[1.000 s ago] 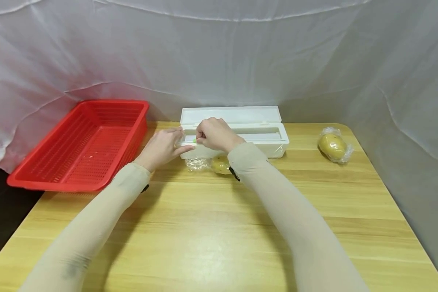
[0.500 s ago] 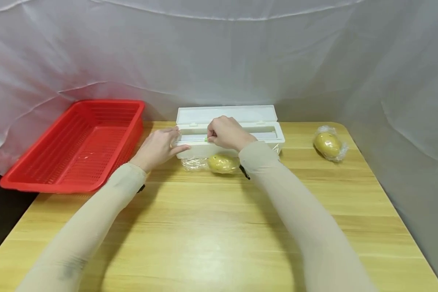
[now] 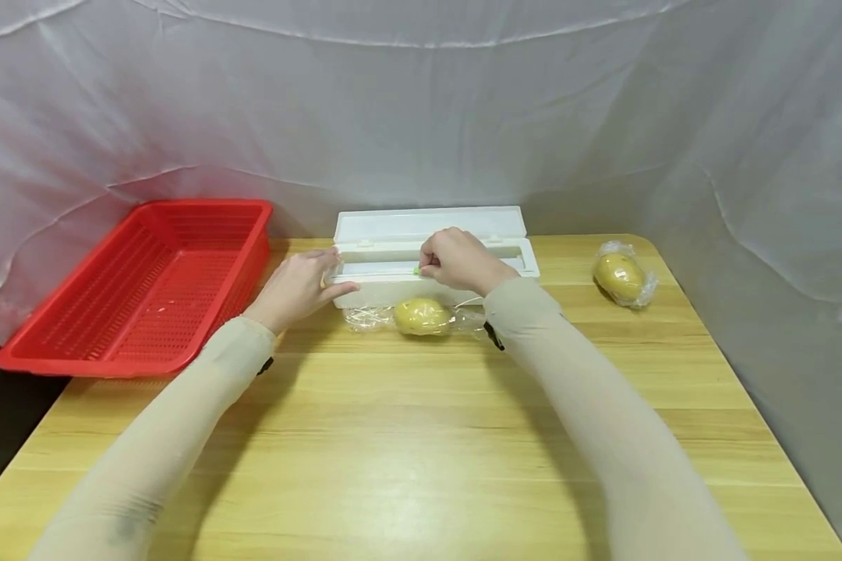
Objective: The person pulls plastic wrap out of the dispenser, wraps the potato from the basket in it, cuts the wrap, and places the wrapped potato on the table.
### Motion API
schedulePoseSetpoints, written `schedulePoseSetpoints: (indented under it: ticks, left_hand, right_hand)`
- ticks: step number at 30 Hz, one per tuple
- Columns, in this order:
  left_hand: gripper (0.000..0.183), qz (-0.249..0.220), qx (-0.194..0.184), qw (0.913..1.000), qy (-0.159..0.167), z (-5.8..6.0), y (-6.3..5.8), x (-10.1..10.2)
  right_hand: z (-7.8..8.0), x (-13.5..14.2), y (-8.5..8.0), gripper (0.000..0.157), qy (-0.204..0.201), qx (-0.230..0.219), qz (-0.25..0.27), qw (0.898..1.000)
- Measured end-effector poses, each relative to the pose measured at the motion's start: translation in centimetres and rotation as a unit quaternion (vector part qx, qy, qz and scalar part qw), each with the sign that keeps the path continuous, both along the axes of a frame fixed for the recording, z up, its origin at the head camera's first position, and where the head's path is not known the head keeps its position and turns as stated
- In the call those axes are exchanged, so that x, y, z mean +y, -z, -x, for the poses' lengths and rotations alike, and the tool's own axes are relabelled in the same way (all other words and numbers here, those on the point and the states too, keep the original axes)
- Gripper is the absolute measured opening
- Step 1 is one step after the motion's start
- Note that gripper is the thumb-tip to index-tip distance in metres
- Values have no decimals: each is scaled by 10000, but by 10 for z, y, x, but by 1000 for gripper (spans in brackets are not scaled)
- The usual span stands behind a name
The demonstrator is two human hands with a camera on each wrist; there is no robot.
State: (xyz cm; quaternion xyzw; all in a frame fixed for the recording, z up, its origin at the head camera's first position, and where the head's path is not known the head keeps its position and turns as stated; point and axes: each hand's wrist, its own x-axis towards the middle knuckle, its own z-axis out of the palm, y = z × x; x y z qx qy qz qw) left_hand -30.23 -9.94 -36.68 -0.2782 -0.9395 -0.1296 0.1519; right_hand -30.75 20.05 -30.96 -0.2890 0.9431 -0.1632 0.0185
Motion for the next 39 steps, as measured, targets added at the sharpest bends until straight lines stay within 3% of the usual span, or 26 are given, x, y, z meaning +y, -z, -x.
schedulePoseSetpoints:
  ticks: [10, 15, 21, 33, 39]
  left_hand:
    - [51, 26, 46, 10000, 52, 3, -1, 7]
    - [50, 17, 52, 10000, 53, 3, -2, 5]
    - [50, 55, 41, 10000, 43, 4, -4, -1]
    - [49, 20, -44, 10000, 9, 2, -1, -3]
    - [50, 28, 96, 9999, 33, 1, -5, 0]
  right_hand:
    - [-5, 22, -4, 13, 84, 149, -163, 9997]
    - [-6, 51, -4, 14, 100, 373, -224, 9990]
    - [-14, 86, -4, 12, 503, 269, -198, 9982]
    - [-18, 97, -7, 11, 271, 301, -351, 9986]
    - [-27, 111, -12, 11, 419, 367, -331, 9979]
